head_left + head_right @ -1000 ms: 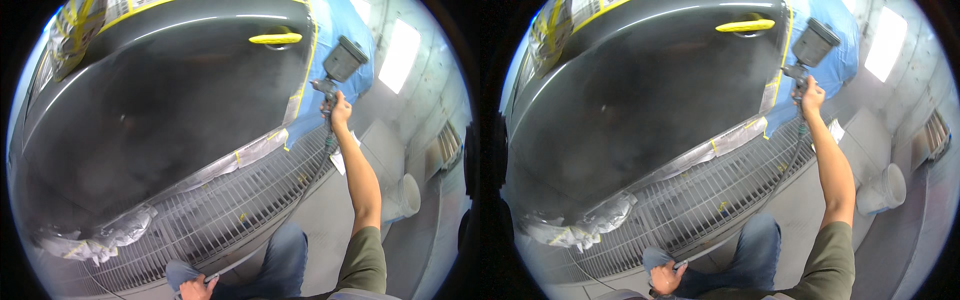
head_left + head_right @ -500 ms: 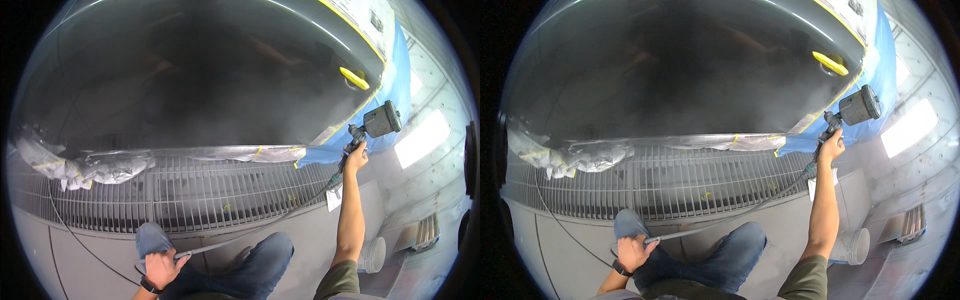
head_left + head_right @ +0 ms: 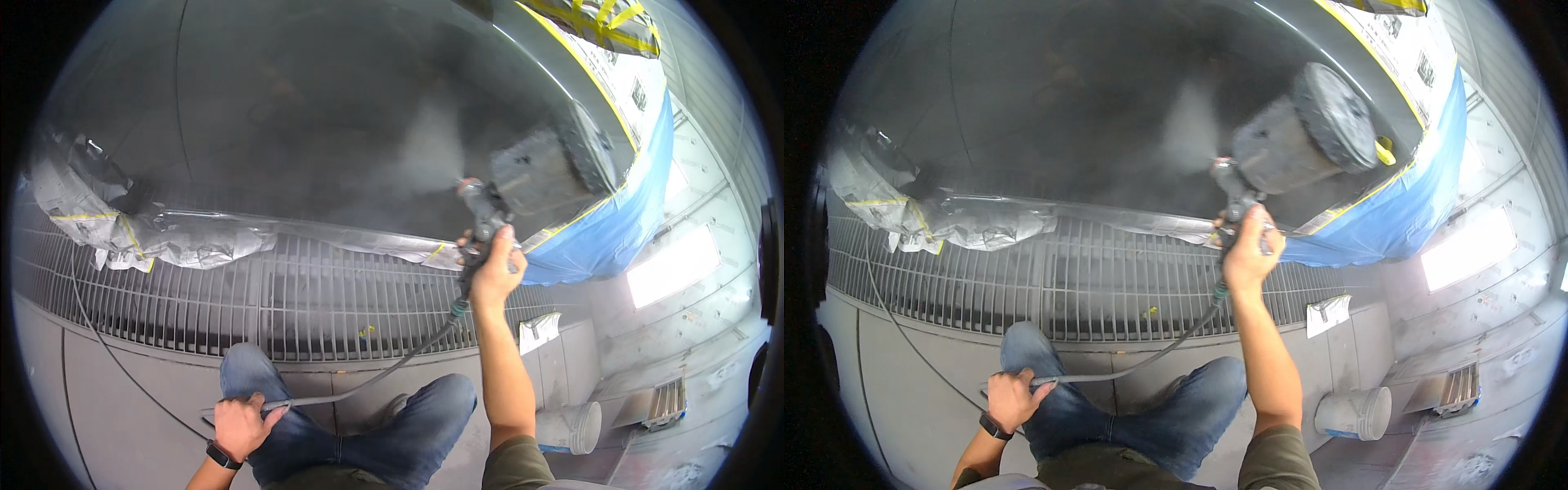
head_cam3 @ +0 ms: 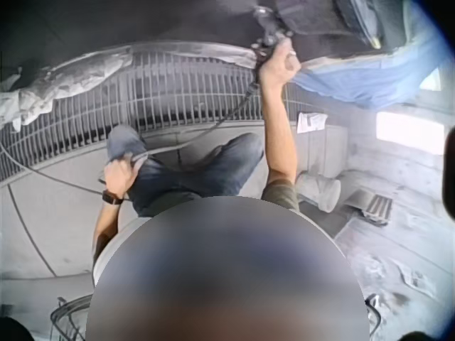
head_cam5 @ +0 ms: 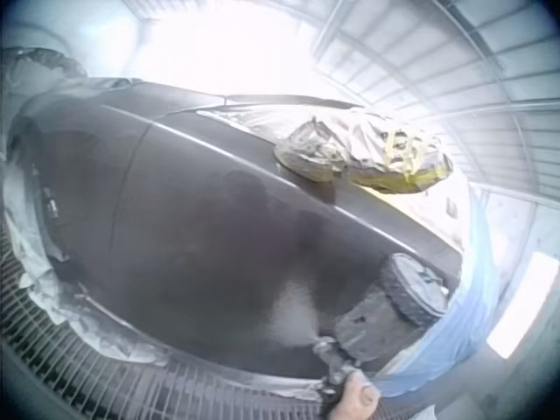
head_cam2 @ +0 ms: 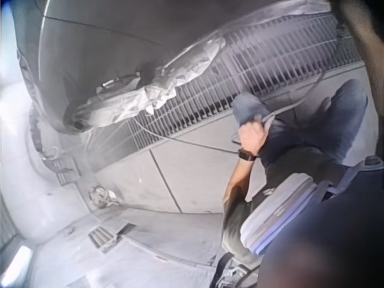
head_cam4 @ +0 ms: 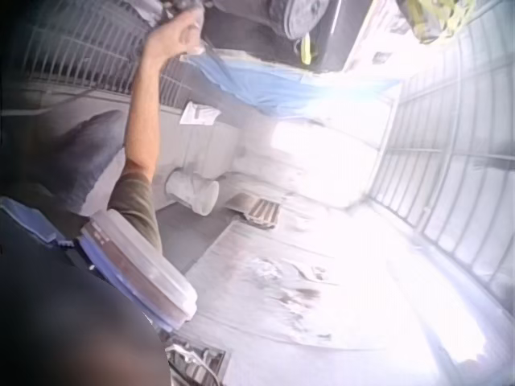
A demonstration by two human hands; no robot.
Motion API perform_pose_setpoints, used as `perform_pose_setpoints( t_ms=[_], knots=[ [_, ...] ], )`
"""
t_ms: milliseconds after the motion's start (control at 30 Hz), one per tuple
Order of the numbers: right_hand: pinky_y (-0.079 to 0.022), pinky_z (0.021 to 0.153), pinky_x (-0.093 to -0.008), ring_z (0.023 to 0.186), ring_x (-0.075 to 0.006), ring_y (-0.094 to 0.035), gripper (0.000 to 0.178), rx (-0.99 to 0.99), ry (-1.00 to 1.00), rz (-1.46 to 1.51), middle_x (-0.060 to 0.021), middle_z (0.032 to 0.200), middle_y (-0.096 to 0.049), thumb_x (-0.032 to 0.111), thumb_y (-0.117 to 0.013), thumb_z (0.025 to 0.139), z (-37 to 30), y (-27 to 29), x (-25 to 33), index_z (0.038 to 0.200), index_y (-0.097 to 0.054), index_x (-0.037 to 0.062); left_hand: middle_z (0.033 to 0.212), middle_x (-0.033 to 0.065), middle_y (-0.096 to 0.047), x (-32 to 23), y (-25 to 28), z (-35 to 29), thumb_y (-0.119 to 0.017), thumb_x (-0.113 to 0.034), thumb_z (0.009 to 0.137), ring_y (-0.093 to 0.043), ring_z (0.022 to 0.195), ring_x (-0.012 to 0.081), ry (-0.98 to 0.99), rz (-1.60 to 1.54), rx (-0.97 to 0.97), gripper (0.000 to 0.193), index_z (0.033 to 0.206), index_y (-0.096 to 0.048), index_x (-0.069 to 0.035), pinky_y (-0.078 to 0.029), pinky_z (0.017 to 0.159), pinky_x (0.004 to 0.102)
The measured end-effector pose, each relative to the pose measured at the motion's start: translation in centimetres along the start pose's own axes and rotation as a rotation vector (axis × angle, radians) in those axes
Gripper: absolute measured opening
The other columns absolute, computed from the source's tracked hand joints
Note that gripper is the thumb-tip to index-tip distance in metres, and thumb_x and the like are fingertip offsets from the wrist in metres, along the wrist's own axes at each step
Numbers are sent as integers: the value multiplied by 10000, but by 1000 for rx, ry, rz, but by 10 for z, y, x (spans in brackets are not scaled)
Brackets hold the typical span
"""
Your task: The person uses a spray gun to apply paint to the front fender of a car in a paint booth. The car is masked with plastic and tape to protect adjacent areas. The person moves the spray gun in steady passes across the fender surface.
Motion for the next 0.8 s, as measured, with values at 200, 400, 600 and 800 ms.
perform_pose_setpoints(
  t_ms=[200, 400, 600, 800],
  knots=[
    [-552, 502, -284, 706, -205, -697, 412, 332, -7, 236, -160, 853, -706, 302, -482, 1054, -9, -58, -22, 959, -651, -63, 583, 134, -612, -2, 1, -6, -750, -513, 820, -626, 550, 352, 12, 11, -10, 482, 704, -613, -66, -467, 524, 439],
    [-543, 469, -305, 620, -235, -692, 484, 152, -1, 168, -195, 778, -694, 350, -471, 1051, 34, 25, -60, 928, -657, -79, 592, 134, -620, -27, -7, 3, -752, -513, 817, -634, 565, 352, 21, 37, 27, 489, 696, -615, -59, -472, 530, 441],
    [-513, 414, -329, 538, -252, -652, 523, -116, 10, 68, -180, 697, -662, 378, -451, 1055, 72, 174, -87, 813, -626, -51, 623, 157, -632, -70, -33, 28, -744, -508, 824, -628, 597, 377, -65, -35, 42, 480, 728, -662, -46, -475, 575, 464],
    [-508, 399, -332, 549, -264, -661, 532, -353, -10, -15, -173, 694, -648, 421, -481, 1036, 102, 311, -109, 772, -610, -22, 595, 131, -624, -106, -58, 47, -729, -526, 838, -631, 563, 344, -137, 50, 104, 493, 756, -669, -44, -458, 532, 438]
  ],
)
Point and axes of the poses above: each hand's wrist, its own z-axis towards the middle knuckle, its own y-axis out of the back of the hand, x = y × z, the point moved 7 cm from there along z, towards the middle knuckle
